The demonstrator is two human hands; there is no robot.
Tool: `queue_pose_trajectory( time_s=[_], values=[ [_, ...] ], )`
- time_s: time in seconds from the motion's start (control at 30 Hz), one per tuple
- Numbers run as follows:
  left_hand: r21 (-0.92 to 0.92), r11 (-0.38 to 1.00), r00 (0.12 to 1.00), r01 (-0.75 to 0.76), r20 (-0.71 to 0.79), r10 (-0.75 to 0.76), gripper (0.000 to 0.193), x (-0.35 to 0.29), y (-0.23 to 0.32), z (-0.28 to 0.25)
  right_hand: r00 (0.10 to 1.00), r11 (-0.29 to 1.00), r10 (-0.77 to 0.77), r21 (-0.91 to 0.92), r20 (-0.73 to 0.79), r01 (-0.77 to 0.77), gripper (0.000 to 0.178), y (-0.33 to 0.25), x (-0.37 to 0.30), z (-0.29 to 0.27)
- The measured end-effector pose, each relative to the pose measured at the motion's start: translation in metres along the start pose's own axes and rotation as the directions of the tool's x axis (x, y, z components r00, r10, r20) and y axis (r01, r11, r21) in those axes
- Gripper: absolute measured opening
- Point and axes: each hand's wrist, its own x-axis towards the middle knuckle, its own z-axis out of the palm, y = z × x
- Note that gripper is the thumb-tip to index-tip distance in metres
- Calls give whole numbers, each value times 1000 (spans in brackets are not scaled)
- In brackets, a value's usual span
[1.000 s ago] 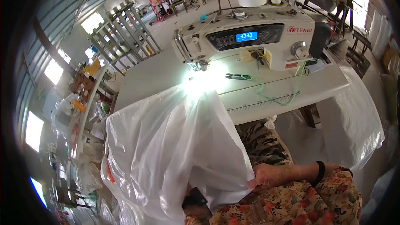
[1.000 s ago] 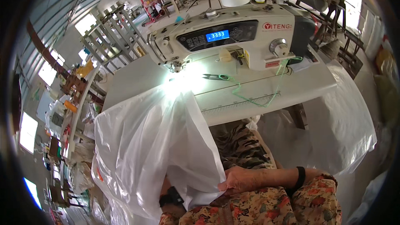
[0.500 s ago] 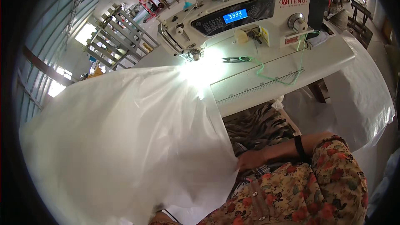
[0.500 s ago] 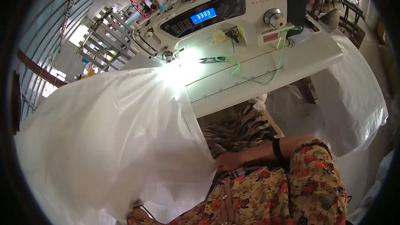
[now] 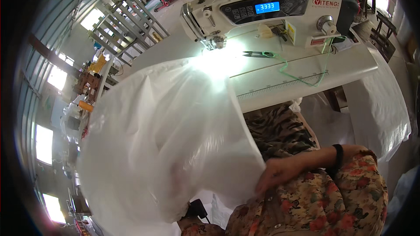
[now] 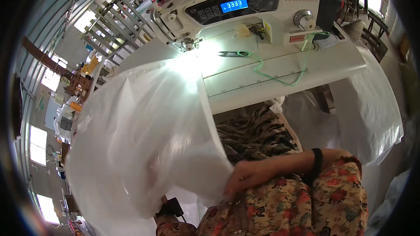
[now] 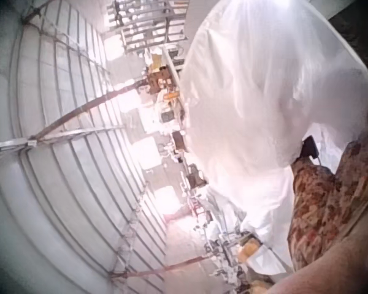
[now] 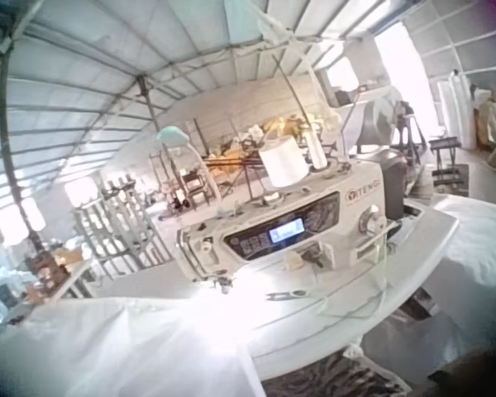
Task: The person folds and aligns the edges of a white plastic sheet by hand and feeds the material through a sewing machine to sew a seam.
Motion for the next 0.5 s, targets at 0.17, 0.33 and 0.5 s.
queue_pose_trajectory(
  time_s=[0.17,0.33,0.5],
  values=[
    [-28,1000,1000,-5,-9,5,58,-16,25,10,775,705,483,-345,-407,-620,29,64,-72,-18],
    [-29,999,999,45,-12,-45,61,-59,47,4,904,678,300,-599,-303,-426,30,0,-6,-41],
    [-373,928,966,-3,238,99,57,-48,170,-32,701,938,293,55,-650,-341,34,23,43,-55]
  ],
)
